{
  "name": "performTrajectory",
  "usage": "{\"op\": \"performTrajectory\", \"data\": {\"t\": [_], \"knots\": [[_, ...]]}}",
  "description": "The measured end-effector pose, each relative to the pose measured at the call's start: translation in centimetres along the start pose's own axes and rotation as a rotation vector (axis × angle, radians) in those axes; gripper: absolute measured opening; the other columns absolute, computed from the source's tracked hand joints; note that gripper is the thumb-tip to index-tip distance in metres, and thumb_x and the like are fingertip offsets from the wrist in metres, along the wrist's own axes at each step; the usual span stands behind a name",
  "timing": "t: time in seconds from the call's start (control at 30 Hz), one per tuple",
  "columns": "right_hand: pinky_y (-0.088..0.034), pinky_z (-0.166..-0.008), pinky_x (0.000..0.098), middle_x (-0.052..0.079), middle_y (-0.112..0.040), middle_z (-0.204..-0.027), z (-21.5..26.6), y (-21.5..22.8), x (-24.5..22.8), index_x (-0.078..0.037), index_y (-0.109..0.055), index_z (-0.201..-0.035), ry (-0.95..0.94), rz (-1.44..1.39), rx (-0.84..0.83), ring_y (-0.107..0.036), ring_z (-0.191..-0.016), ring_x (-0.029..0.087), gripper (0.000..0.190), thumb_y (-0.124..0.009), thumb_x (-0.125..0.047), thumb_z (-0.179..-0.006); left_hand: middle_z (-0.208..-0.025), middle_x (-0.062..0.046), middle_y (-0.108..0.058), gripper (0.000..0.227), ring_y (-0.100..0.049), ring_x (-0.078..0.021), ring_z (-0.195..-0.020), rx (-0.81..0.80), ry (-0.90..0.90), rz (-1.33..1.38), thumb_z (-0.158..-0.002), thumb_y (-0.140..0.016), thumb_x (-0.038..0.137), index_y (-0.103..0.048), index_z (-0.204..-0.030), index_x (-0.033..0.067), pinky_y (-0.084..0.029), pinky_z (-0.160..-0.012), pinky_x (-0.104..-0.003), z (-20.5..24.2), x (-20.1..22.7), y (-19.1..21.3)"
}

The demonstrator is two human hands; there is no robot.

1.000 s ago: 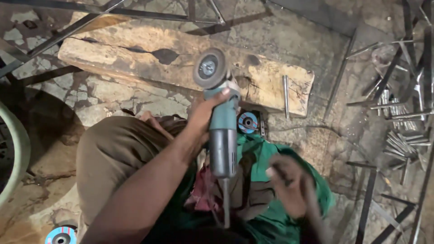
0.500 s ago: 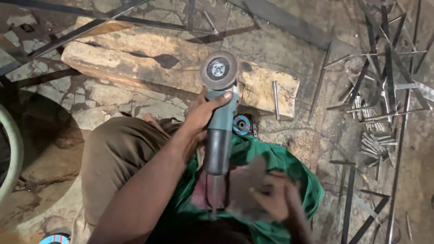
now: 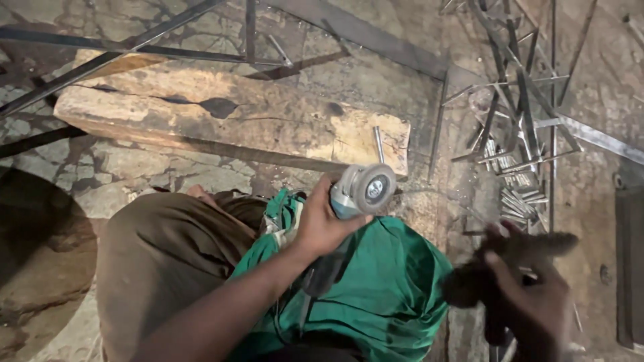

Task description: Replacing and securing a grinding disc on a portable angle grinder.

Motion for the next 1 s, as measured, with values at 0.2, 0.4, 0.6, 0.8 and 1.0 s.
{"op": "performTrajectory", "data": {"t": [0.2, 0.4, 0.6, 0.8, 1.0], "knots": [[-0.058, -0.067, 0.0319, 0.014, -0.079, -0.111, -3.3, -7.5, 2.1, -0.005, -0.064, -0.139, 0.157, -0.348, -0.423, -0.078, -0.088, 0.025, 0.048, -0.065, -0.026, -0.096, -0.114, -0.015, -0.07, 0.071, -0.071, -0.026, -0.108, 0.102, -0.125, -0.075, -0.066, -0.093, 0.02, -0.058, -0.126, 0.0034, -0.056, -0.093, -0.037, 1.1, 0.8, 0.2], [-0.032, -0.114, 0.0358, 0.007, -0.03, -0.163, -8.3, -20.9, 9.2, -0.007, -0.017, -0.163, 0.153, -0.372, -0.288, -0.033, -0.146, 0.02, 0.065, -0.046, -0.033, -0.111, -0.12, -0.02, -0.065, 0.084, -0.065, -0.0372, -0.113, 0.171, -0.313, -0.202, -0.058, -0.094, 0.016, -0.054, -0.13, 0.0004, -0.052, -0.094, -0.041, 1.6, -1.2, 0.2], [-0.046, -0.108, 0.0464, 0.026, -0.054, -0.143, -5.1, -20.8, 1.1, 0.001, -0.039, -0.15, 0.514, 0.137, 0.059, -0.055, -0.132, 0.039, 0.066, -0.066, -0.024, -0.095, -0.133, -0.018, -0.062, 0.05, -0.07, -0.0325, -0.119, -0.018, -0.397, -0.124, -0.074, -0.087, 0.006, -0.063, -0.117, 0.0127, -0.057, -0.097, -0.038, 1.2, -5.3, -0.2], [-0.05, -0.099, 0.0468, 0.027, -0.055, -0.132, -4.6, -19.9, -2.2, 0.0, -0.047, -0.14, 1.014, 0.288, -0.139, -0.057, -0.118, 0.041, 0.065, -0.07, -0.015, -0.081, -0.13, -0.015, -0.062, 0.101, -0.064, -0.0237, -0.115, -0.274, 0.07, 0.579, -0.073, -0.086, 0.015, -0.029, -0.156, 0.0138, -0.056, -0.096, -0.038, 1.4, -9.8, -2.6], [-0.034, -0.075, 0.0502, 0.024, -0.06, -0.131, -16.5, -24.8, 20.1, -0.01, -0.04, -0.167, 0.025, -0.736, -0.318, -0.043, -0.09, 0.03, 0.062, -0.052, -0.033, -0.112, -0.125, -0.016, -0.064, 0.086, -0.069, -0.0261, -0.11, -0.002, -0.036, -0.031, -0.075, -0.09, 0.017, -0.044, -0.147, 0.0081, -0.058, -0.094, -0.036, 0.9, -8.6, -1.6]]}}
Point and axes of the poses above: each hand's wrist, its own z-axis away from the middle knuckle, its own y-axis out of the back of the hand, x = y × z, the point moved 4 cm from there along -z, towards the middle knuckle
